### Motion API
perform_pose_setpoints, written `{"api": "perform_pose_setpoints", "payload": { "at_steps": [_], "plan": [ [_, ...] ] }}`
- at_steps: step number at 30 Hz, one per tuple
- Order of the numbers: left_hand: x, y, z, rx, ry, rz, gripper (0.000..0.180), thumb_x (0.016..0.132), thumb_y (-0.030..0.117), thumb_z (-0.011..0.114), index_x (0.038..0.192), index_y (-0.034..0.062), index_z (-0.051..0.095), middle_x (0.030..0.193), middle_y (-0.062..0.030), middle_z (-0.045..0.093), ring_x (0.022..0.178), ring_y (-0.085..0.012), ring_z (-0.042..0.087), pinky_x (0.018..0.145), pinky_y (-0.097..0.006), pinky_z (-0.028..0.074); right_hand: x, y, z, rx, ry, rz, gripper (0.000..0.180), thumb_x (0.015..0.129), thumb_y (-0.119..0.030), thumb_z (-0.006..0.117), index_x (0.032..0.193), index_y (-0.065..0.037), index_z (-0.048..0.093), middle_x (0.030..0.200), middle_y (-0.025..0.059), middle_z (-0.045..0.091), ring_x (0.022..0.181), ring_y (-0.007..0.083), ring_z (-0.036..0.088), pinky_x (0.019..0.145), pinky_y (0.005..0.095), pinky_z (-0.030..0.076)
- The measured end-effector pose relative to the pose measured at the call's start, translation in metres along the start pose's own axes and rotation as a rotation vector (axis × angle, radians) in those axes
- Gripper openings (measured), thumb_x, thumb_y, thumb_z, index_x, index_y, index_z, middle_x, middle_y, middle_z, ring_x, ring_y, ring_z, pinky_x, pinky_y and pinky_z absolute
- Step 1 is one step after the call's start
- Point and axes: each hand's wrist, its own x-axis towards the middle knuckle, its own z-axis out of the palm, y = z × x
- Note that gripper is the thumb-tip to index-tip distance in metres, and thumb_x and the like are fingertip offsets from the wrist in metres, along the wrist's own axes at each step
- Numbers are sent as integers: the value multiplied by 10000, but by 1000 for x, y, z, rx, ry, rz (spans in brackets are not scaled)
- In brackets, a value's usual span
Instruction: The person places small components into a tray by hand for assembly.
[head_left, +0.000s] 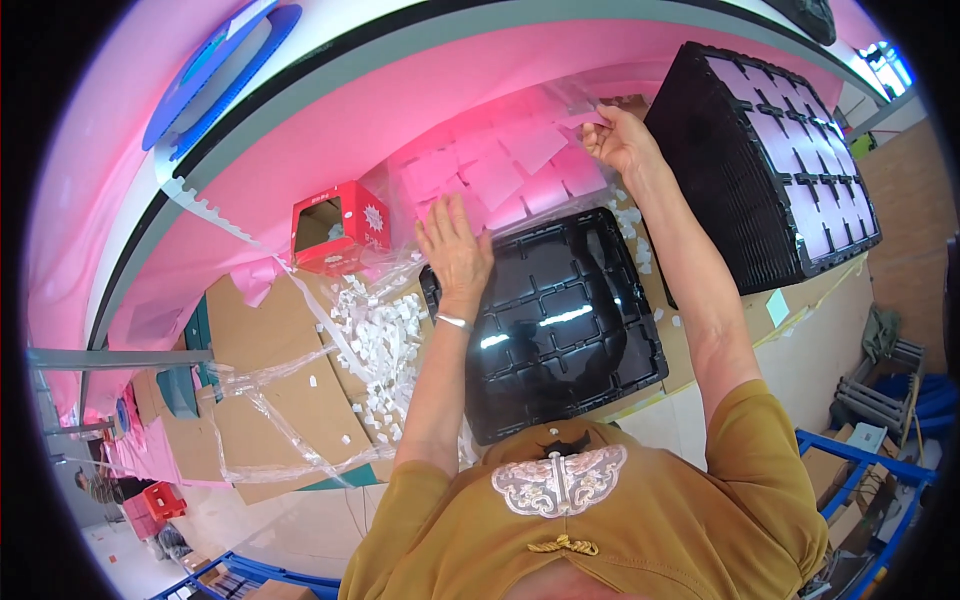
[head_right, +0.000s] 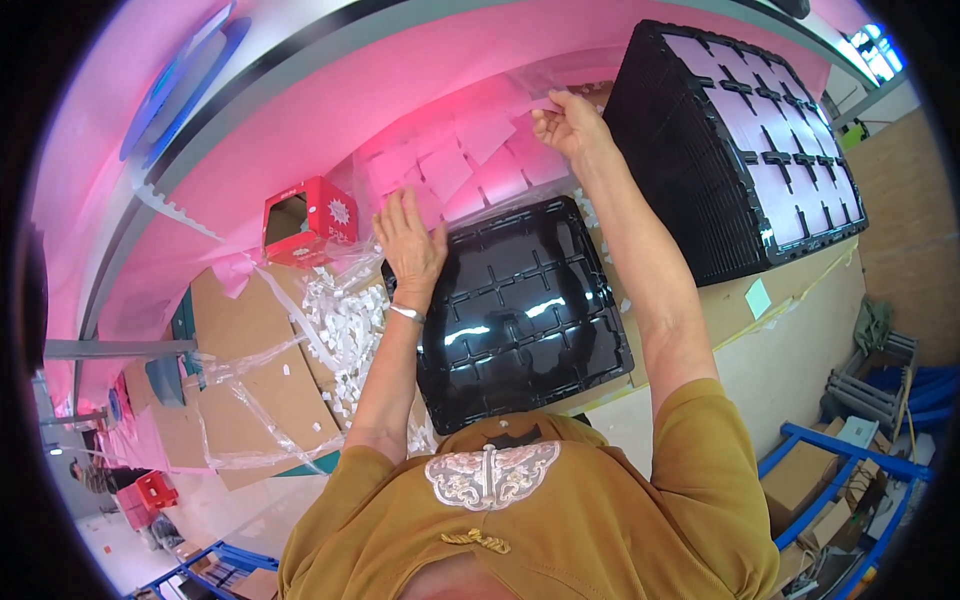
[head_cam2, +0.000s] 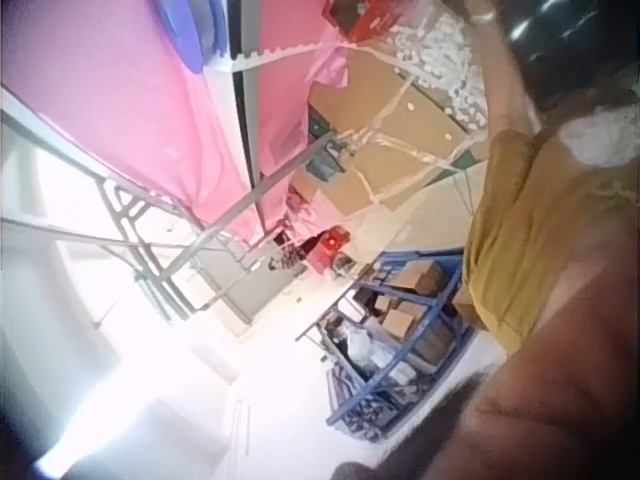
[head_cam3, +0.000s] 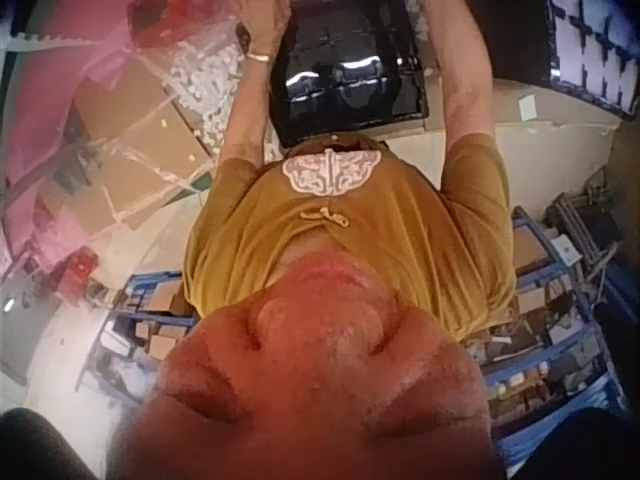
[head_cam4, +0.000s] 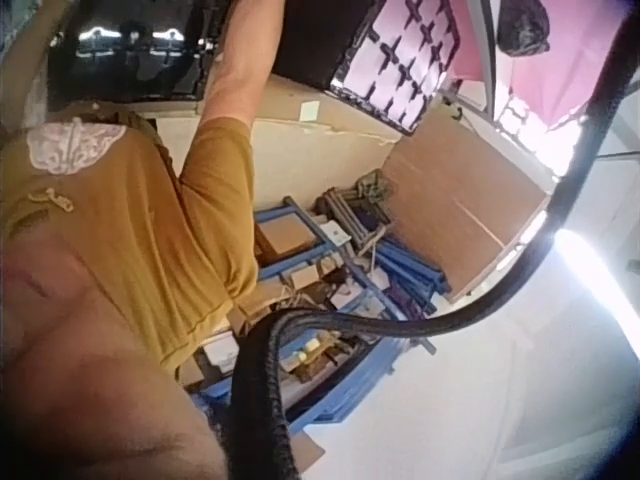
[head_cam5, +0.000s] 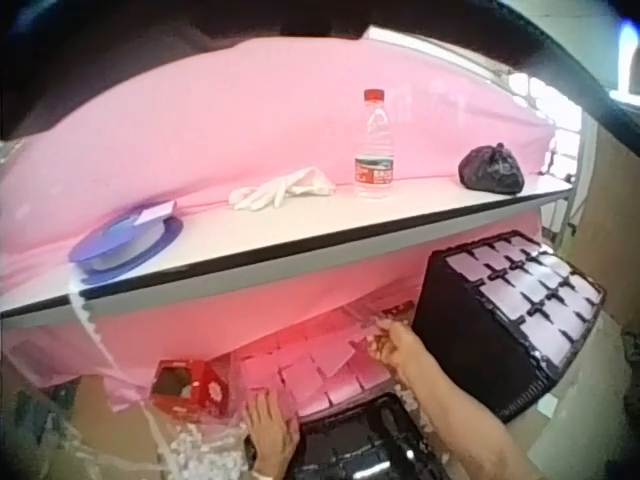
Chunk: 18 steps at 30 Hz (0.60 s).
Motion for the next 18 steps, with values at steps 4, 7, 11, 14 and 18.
{"api": "perform_pose_setpoints", "payload": {
  "at_steps": [4,7,11,14,18],
  "plan": [
    [8,-39,6,73,116,15,465,779,122,664,1210,20,522,1107,-155,578,1062,-307,528,1028,-502,339,-11,-8,-2,-19,0,-47,155,950,-147,534,1038,-41,464,850,167,568,661,233,606,503,324,516],
    [11,-60,3,-66,209,-167,304,848,138,629,1111,14,537,925,-124,621,850,-301,596,803,-425,476,-17,-10,-7,-66,15,-30,174,963,-158,517,1067,-22,493,882,136,599,686,196,605,526,295,499],
    [9,-33,2,-997,268,-873,324,901,221,624,1130,16,520,930,-122,621,819,-278,618,668,-395,519,-11,-4,-24,-11,10,6,150,954,-134,513,1069,-46,471,930,165,568,701,249,628,529,338,547],
    [30,-5,-17,-1377,-39,-1336,358,925,275,616,1145,16,504,917,-115,618,794,-261,631,576,-369,531,-12,0,-34,56,-15,37,155,957,-128,496,1087,-48,470,942,168,570,710,250,632,524,333,548],
    [22,-30,5,-1699,-141,-1471,280,895,191,642,1095,19,546,884,-107,629,721,-245,629,502,-342,520,-32,13,-34,-84,35,9,185,976,-201,508,1034,-25,520,795,110,603,598,158,605,483,225,486]
  ]
}}
